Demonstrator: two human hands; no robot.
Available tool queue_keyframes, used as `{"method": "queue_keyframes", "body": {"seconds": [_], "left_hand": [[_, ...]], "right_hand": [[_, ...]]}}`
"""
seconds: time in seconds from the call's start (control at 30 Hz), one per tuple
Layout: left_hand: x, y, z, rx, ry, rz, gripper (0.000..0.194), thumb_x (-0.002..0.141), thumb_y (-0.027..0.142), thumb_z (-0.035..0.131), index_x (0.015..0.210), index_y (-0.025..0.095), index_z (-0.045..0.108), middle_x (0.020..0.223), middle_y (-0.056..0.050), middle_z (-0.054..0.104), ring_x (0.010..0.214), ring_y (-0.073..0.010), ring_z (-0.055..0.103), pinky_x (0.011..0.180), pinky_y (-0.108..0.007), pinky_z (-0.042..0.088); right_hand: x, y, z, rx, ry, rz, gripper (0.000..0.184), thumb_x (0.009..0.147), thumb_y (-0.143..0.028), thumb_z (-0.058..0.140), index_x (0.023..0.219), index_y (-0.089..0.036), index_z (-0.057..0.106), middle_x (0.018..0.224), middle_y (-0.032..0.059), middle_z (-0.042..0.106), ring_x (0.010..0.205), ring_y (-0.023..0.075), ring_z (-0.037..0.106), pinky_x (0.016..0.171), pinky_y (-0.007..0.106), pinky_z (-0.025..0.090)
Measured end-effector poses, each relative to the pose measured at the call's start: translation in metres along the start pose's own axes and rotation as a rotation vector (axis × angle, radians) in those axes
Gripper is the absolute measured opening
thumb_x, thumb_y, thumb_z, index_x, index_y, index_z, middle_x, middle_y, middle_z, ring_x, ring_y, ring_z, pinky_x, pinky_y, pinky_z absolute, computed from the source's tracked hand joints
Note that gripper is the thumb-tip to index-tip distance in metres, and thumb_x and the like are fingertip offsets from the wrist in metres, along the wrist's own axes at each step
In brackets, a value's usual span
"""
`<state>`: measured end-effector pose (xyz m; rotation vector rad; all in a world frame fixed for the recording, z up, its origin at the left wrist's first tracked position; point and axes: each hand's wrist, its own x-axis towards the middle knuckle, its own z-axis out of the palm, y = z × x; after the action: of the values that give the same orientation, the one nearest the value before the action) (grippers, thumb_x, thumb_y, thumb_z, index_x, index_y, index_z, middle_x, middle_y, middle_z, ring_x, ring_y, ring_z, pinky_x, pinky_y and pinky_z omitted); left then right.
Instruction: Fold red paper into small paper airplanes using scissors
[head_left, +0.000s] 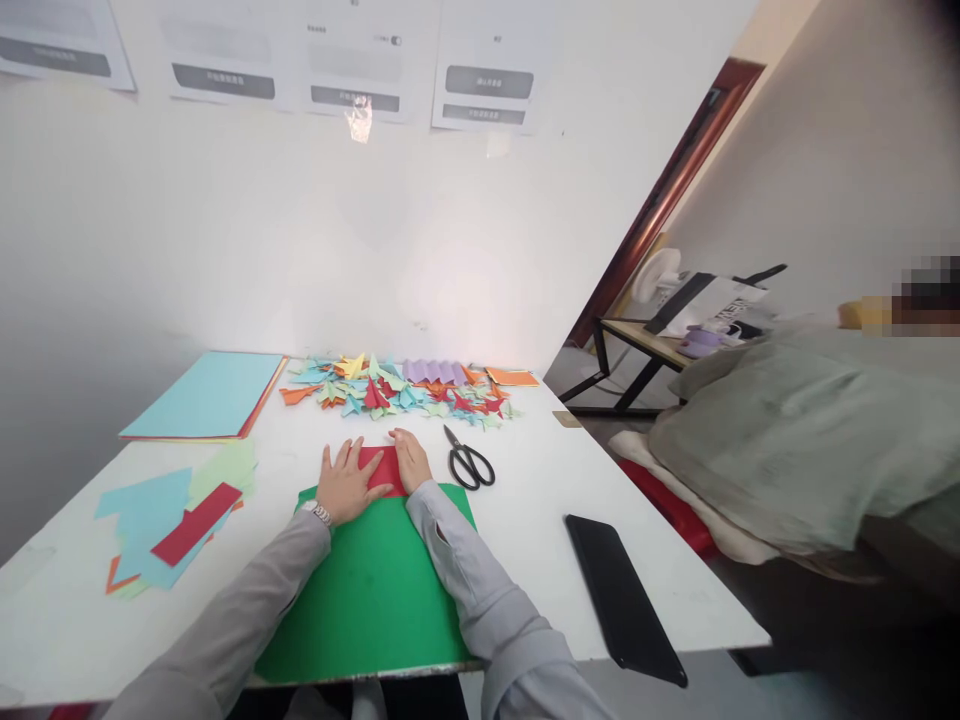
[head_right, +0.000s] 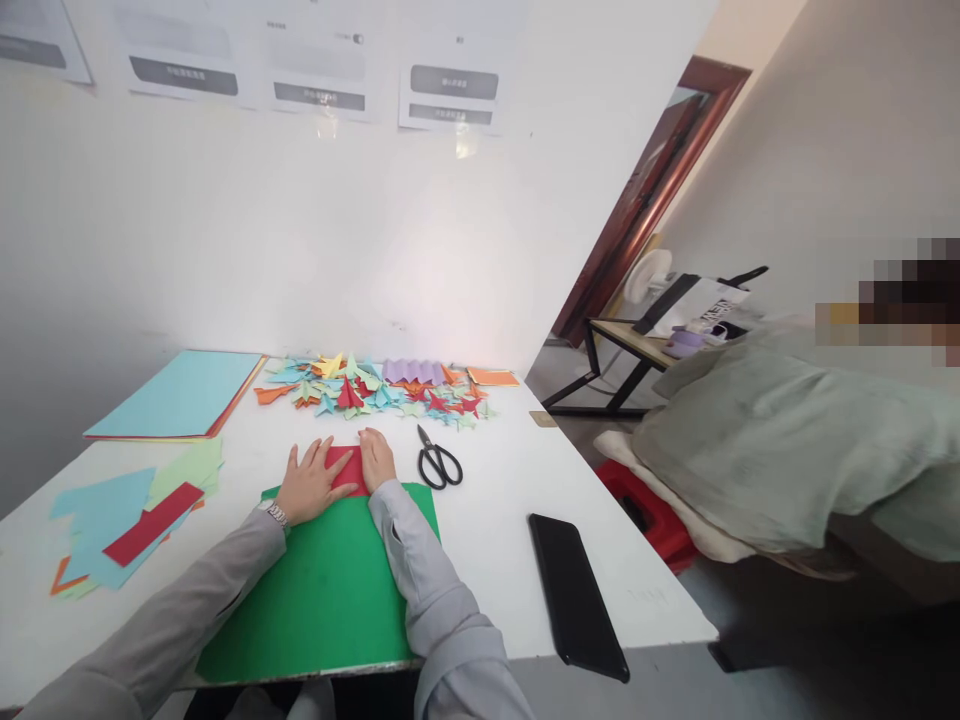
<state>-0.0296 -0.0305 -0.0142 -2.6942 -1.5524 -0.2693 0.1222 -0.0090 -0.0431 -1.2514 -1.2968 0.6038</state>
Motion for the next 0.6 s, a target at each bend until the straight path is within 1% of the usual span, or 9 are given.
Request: {"method": "queue_keyframes", "body": {"seconds": [0.1,0.2,0.27,0.33,0.37,0.43,0.5,0.53,0.6], "left_hand": [[-0.007,-0.011,-0.002,0.018,-0.018,-0.005,0.061,0.084,0.063,0.031,0.134,0.031,0.043,0.147,-0.015,0.031,0.135,-0.037,0.025,0.104,-0.064,0.007],[-0.017,-0.028,-0.007,0.028,-0.043,0.001,0.061,0.084,0.063,0.032,0.136,0.033,0.041,0.148,-0.015,0.028,0.135,-0.0383,0.023,0.102,-0.065,0.008],[-0.024,-0.038,-0.01,0.025,-0.046,-0.016,0.06,0.083,0.063,0.036,0.135,0.033,0.041,0.148,-0.015,0.028,0.135,-0.039,0.023,0.102,-0.066,0.009],[-0.027,-0.04,-0.012,0.001,-0.023,-0.033,0.063,0.081,0.061,0.043,0.135,0.03,0.043,0.148,-0.017,0.027,0.135,-0.0394,0.022,0.102,-0.066,0.007],[-0.027,-0.038,-0.012,-0.028,0.003,-0.035,0.064,0.08,0.059,0.046,0.135,0.026,0.043,0.148,-0.018,0.026,0.136,-0.0389,0.021,0.103,-0.065,0.006],[-0.021,-0.024,-0.012,-0.151,0.057,-0.046,0.068,0.081,0.054,0.047,0.137,0.017,0.041,0.149,-0.02,0.021,0.138,-0.0349,0.017,0.108,-0.059,0.007],[-0.008,-0.001,-0.009,-0.392,0.065,-0.1,0.071,0.083,0.054,0.042,0.139,0.011,0.035,0.15,-0.019,0.02,0.139,-0.0309,0.014,0.11,-0.051,0.014],[0.001,0.012,-0.006,-0.54,0.067,-0.141,0.07,0.085,0.054,0.039,0.14,0.011,0.032,0.15,-0.019,0.02,0.14,-0.0286,0.015,0.111,-0.048,0.018],[0.02,0.039,0.002,-0.792,0.137,-0.24,0.066,0.087,0.054,0.032,0.141,0.014,0.028,0.15,-0.016,0.022,0.14,-0.0254,0.017,0.111,-0.044,0.022]], "right_hand": [[0.0,0.0,0.0,0.017,0.011,0.006,0.057,0.084,-0.064,0.032,0.093,-0.021,0.068,0.108,0.0102,0.065,0.109,0.0225,0.055,0.101,0.039,0.037],[0.001,0.001,-0.001,0.041,0.022,0.02,0.056,0.084,-0.062,0.031,0.094,-0.02,0.068,0.106,0.0098,0.066,0.106,0.0219,0.056,0.099,0.038,0.038],[0.001,0.001,-0.001,0.058,0.026,0.029,0.055,0.084,-0.062,0.032,0.093,-0.02,0.068,0.105,0.0092,0.066,0.105,0.0216,0.057,0.098,0.037,0.039],[0.001,0.001,0.0,0.078,0.027,0.037,0.054,0.084,-0.062,0.034,0.091,-0.021,0.068,0.104,0.0085,0.066,0.105,0.0216,0.056,0.099,0.037,0.038],[0.001,0.002,0.001,0.09,0.027,0.04,0.054,0.083,-0.063,0.035,0.091,-0.021,0.068,0.104,0.0082,0.066,0.105,0.0216,0.056,0.099,0.037,0.038],[0.001,0.003,0.003,0.119,0.024,0.049,0.056,0.082,-0.065,0.034,0.091,-0.021,0.068,0.104,0.0082,0.066,0.105,0.0217,0.056,0.098,0.038,0.038],[0.001,0.005,0.005,0.154,0.025,0.065,0.06,0.083,-0.066,0.03,0.094,-0.02,0.067,0.106,0.009,0.066,0.106,0.0217,0.057,0.097,0.038,0.04],[0.001,0.006,0.005,0.171,0.028,0.074,0.061,0.084,-0.066,0.028,0.096,-0.02,0.067,0.107,0.0096,0.066,0.105,0.0217,0.057,0.096,0.039,0.041],[0.001,0.009,0.005,0.202,0.039,0.092,0.063,0.084,-0.065,0.025,0.1,-0.019,0.066,0.109,0.0105,0.066,0.104,0.0216,0.058,0.094,0.039,0.042]]}}
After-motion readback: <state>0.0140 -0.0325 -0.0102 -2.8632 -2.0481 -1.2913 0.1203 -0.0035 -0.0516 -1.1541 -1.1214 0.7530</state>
